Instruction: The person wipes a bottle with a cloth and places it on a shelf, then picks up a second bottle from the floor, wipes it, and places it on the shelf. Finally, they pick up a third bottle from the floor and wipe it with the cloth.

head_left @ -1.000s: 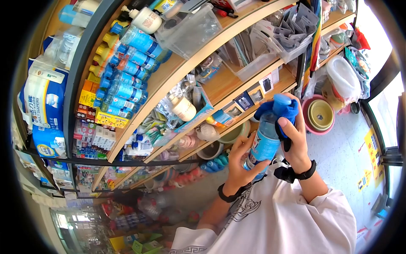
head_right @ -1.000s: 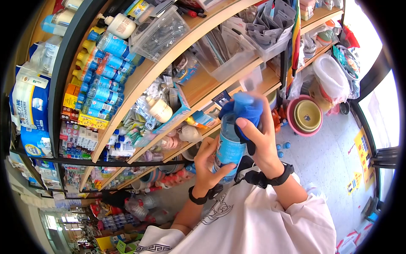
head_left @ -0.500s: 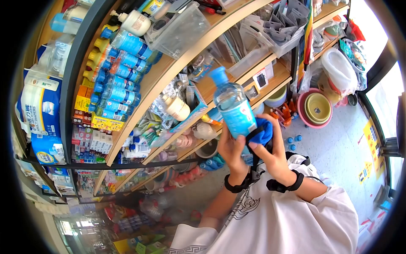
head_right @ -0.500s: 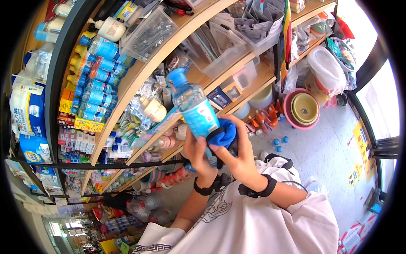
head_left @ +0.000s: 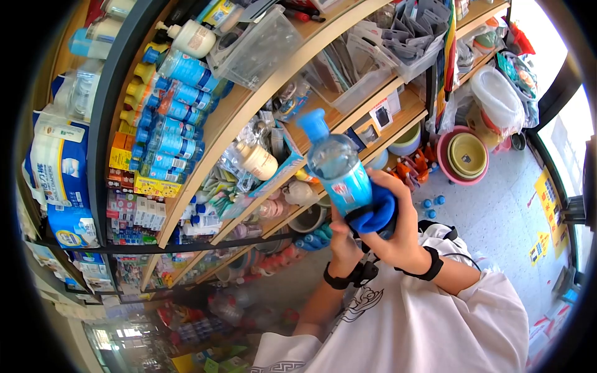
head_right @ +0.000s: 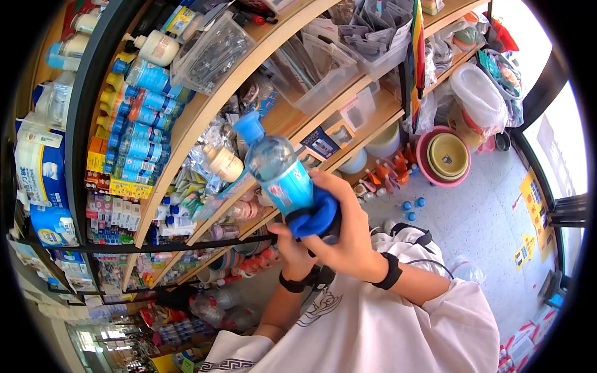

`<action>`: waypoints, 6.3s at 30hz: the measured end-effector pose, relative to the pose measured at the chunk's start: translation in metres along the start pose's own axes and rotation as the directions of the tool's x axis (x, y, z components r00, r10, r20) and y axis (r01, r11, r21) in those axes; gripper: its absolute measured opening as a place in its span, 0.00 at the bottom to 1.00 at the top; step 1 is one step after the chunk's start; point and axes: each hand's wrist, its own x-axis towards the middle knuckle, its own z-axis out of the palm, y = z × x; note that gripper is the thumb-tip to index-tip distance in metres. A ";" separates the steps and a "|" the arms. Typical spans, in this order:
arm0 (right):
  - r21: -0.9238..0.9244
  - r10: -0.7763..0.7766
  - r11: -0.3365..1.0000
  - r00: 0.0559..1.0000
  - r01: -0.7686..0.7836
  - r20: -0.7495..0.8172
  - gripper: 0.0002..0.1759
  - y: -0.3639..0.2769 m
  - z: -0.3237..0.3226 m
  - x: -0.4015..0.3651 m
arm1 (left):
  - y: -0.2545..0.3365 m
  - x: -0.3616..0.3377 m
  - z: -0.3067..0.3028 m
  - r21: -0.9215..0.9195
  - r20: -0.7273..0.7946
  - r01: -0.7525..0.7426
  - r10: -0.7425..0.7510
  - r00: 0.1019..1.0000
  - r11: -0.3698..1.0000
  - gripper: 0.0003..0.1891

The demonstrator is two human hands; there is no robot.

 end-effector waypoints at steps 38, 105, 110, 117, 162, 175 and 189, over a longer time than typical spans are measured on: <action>0.809 0.864 0.172 0.480 -0.562 0.150 0.21 0.003 -0.008 -0.012 | 0.008 0.009 0.011 0.363 0.262 -0.719 0.675 0.690 0.593 0.44; 0.035 0.631 0.685 0.618 -0.727 0.469 0.19 0.009 0.017 -0.022 | 0.451 0.109 -0.106 0.740 -0.600 0.348 0.331 0.728 0.576 0.26; 0.128 0.601 0.690 0.662 -0.713 0.448 0.20 0.014 0.021 -0.018 | 0.451 0.115 -0.098 0.734 -0.616 0.368 0.331 0.715 0.571 0.25; 0.080 0.613 0.681 0.626 -0.728 0.481 0.23 0.025 0.032 -0.022 | 0.462 0.124 -0.116 0.756 -0.511 0.216 0.352 0.784 0.617 0.22; 0.402 0.843 0.387 0.496 -0.830 0.211 0.20 0.087 -0.039 -0.001 | 0.438 0.113 -0.154 0.565 -0.239 -0.311 0.513 0.825 0.764 0.33; 0.408 0.847 0.401 0.502 -0.820 0.176 0.13 0.097 -0.055 0.005 | 0.413 0.090 -0.167 0.893 0.005 -0.259 0.568 0.823 0.367 0.38; 0.460 0.855 0.416 0.510 -0.784 0.096 0.15 0.099 -0.056 0.004 | 0.384 0.101 -0.178 0.821 0.030 -0.422 0.709 0.704 0.384 0.38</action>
